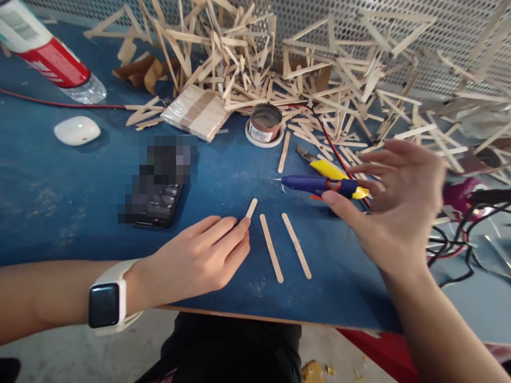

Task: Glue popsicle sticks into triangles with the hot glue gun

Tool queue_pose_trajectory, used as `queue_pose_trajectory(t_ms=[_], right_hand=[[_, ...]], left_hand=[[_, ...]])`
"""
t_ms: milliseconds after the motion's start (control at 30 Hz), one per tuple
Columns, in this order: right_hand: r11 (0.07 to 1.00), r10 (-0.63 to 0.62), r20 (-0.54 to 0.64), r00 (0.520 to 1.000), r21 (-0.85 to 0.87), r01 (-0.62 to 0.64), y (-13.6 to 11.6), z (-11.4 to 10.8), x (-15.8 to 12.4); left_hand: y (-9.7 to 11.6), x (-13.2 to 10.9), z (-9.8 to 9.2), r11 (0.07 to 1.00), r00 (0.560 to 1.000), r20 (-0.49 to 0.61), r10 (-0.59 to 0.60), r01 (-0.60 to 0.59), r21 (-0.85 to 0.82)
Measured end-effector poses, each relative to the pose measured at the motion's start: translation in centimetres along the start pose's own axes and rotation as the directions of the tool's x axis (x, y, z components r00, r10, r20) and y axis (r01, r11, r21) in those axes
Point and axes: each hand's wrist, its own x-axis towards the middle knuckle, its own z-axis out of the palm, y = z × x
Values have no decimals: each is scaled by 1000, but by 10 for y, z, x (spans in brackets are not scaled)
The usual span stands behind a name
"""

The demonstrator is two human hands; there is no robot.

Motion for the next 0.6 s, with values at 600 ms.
queue_pose_trajectory(t_ms=[600], right_hand=[[982,50,15,999,-183,-46,-6,21,-7]], left_hand=[[0,3,5,973,975,113,-192,205,-109]])
